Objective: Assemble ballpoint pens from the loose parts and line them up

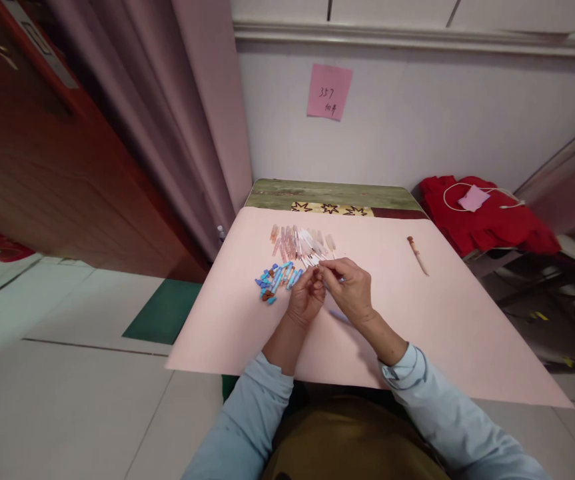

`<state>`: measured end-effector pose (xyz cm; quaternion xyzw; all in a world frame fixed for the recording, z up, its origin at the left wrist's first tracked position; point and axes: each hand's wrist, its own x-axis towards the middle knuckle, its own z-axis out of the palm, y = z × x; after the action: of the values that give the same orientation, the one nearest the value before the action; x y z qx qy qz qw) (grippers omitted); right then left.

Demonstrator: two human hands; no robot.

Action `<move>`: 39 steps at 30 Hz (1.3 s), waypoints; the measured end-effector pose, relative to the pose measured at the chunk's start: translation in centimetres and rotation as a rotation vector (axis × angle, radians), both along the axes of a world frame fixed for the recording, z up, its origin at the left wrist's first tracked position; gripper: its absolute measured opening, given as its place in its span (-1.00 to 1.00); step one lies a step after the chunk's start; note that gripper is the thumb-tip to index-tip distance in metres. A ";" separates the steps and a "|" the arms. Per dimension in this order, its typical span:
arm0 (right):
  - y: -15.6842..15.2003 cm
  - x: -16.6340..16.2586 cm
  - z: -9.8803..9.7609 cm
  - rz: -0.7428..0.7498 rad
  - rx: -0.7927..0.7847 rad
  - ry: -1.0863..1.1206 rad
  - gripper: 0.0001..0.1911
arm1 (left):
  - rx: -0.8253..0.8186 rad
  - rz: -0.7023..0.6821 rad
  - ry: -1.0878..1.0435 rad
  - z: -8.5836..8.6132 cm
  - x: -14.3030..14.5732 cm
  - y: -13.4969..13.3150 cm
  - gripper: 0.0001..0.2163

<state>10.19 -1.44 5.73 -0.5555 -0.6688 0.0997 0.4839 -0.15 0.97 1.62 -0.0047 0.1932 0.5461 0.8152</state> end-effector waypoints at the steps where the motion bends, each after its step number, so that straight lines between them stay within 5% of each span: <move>1: 0.0 0.0 0.0 -0.002 0.005 -0.010 -0.82 | 0.003 0.003 -0.003 -0.1 0.0 0.0 -0.82; 12: -0.5 0.3 0.1 -0.023 -0.022 0.107 -0.80 | 0.075 -0.034 -0.003 0.0 -0.3 -0.3 -0.80; 20: -2.8 3.1 -2.0 -0.067 -0.165 0.164 -0.76 | 0.114 -0.051 -0.001 -0.9 -0.6 0.1 -0.84; 30: -7.2 6.1 -4.1 -0.108 -0.368 -0.201 -0.77 | 0.091 -0.010 0.010 -1.2 -0.6 0.7 -0.84; 39: -8.6 6.2 -6.2 -0.105 -0.274 -0.442 -0.77 | 0.084 0.027 0.053 -1.4 -0.9 0.9 -0.83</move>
<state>16.35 -10.05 -0.45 -0.6581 -0.7088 0.0404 0.2506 -1.00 1.92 0.25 0.0412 0.1917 0.5646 0.8017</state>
